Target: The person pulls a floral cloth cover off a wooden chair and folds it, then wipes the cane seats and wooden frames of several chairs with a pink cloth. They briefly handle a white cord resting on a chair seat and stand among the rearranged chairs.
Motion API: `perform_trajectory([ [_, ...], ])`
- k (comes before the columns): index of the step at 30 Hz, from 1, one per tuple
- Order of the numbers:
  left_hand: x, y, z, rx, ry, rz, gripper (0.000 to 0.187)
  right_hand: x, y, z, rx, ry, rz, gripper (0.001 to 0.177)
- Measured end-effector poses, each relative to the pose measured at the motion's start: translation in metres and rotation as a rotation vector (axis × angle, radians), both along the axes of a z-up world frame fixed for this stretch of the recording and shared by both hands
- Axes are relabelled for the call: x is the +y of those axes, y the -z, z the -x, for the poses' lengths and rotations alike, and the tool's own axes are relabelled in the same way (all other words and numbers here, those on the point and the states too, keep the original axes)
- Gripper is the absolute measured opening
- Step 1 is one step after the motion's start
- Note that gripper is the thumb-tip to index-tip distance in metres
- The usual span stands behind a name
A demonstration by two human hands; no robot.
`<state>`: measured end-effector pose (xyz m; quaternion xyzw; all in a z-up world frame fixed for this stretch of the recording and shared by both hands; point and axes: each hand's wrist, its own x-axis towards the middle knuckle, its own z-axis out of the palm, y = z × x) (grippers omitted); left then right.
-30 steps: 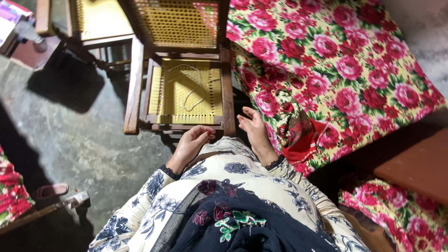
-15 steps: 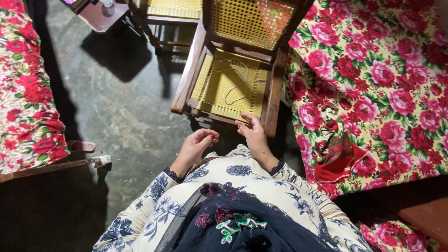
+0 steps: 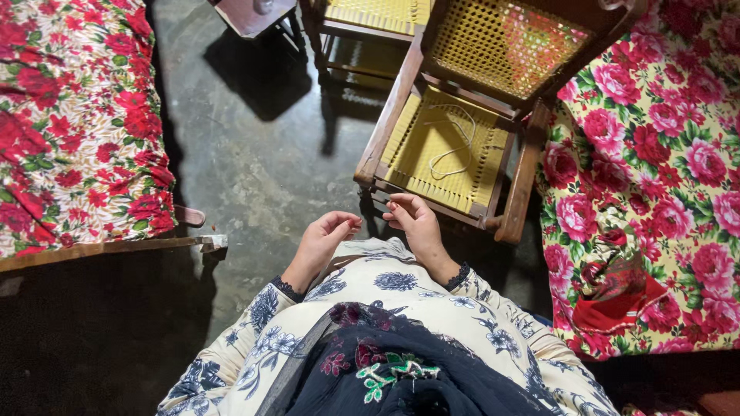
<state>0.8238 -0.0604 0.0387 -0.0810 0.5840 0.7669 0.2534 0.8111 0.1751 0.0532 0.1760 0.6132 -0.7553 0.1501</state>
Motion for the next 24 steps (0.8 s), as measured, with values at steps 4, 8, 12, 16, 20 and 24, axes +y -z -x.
perform_trajectory([
  [4,-0.021,-0.001,-0.001,0.0,-0.035,0.039,0.023,-0.022,0.001,0.009,0.008,-0.054,0.011,0.027],
  [8,-0.035,0.005,-0.004,0.017,-0.079,0.022,0.023,-0.04,0.007,0.018,0.038,-0.13,0.022,0.025],
  [12,-0.047,0.014,-0.001,-0.01,-0.142,0.016,0.023,-0.056,0.007,0.029,0.057,-0.199,0.019,0.023],
  [16,-0.06,0.02,0.007,0.047,-0.184,0.01,0.023,-0.073,-0.005,0.045,0.062,-0.297,-0.065,0.023],
  [20,-0.074,0.017,0.02,0.055,-0.232,0.023,0.024,-0.094,-0.022,0.066,0.136,-0.409,-0.131,0.023],
  [24,-0.089,0.011,0.04,0.001,-0.238,0.115,0.025,-0.109,-0.035,0.092,0.206,-0.555,-0.274,0.022],
])
